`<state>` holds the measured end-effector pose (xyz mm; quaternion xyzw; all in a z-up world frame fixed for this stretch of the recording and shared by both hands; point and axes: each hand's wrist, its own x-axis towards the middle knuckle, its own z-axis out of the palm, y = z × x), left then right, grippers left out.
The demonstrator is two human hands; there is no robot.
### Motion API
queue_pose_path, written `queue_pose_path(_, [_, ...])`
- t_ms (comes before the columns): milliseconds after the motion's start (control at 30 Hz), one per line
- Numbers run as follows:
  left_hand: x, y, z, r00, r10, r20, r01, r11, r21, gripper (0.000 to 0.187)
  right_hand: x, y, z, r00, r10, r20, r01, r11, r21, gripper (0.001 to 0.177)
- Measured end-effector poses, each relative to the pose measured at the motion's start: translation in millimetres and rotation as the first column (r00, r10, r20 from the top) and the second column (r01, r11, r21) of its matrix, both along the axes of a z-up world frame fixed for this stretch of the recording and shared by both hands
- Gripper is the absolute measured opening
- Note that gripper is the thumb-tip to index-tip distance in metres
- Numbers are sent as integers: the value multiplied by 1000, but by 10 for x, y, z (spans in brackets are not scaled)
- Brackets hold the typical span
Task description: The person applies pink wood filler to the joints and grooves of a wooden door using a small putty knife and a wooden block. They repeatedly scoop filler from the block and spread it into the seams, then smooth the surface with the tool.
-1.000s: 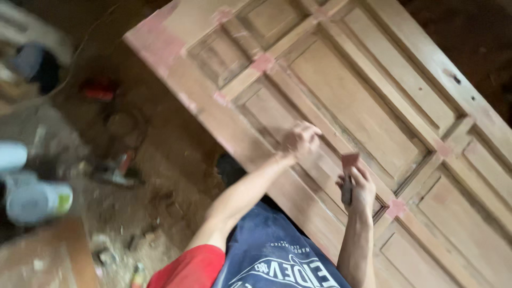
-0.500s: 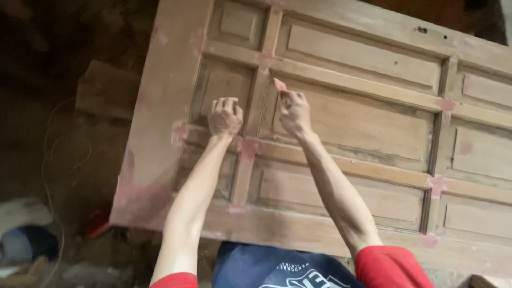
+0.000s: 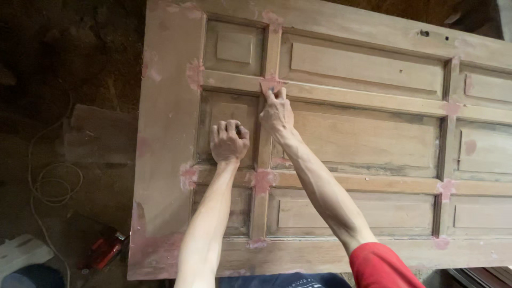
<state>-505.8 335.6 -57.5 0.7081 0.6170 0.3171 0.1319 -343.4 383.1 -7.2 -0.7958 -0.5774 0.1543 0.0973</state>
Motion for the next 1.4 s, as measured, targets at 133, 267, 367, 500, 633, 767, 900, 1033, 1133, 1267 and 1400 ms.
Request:
queue_pose_path(133, [-25,-15,-59,1000,-9,-4,8,1000,-25,12,22,67,187,993,-110,-38,91,936,-339,32])
queue_pose_path(267, [-13,-31,-28,1000,-10,23,13,993,-114,11,83,313,351,995,-89,-45,79,979,-188,31])
queue_pose_path(367, [-27,4,-16,999,-25,21,28,989,-145,12,84,400,483,996,90,0,-88,971,-221,24])
queue_pose_path(500, [9,-44,-145,998,-47,33,49,997,-52,14,247,-103,693,967,-13,-255,-134,824,-551,30])
queue_pose_path(633, [-4,-31,-271,999,-36,12,37,997,-63,13,185,-1173,860,952,232,-199,-236,972,0,30])
queue_pose_path(767, [13,-34,-249,999,-34,-24,35,999,28,14,-191,-2314,902,971,23,-237,-54,991,-125,29])
queue_pose_path(900, [-9,-30,-268,1000,-19,-8,20,997,69,16,-630,-2985,835,959,38,-282,-14,996,87,34])
queue_pose_path(1033, [10,-46,-312,999,-42,-4,42,999,11,16,-897,-3146,759,962,41,-270,-30,999,42,38])
queue_pose_path(1133, [-31,-41,-337,996,-90,-16,90,996,23,17,-1038,-3059,623,981,74,-178,-53,992,116,46])
queue_pose_path(1267, [-100,-57,-380,989,-148,1,148,988,35,22,-1122,-2971,452,997,71,-41,-68,995,75,56])
queue_pose_path(1400, [-202,-83,-356,963,-247,109,258,960,-109,17,-1182,-3085,580,995,82,-62,-87,992,-93,65])
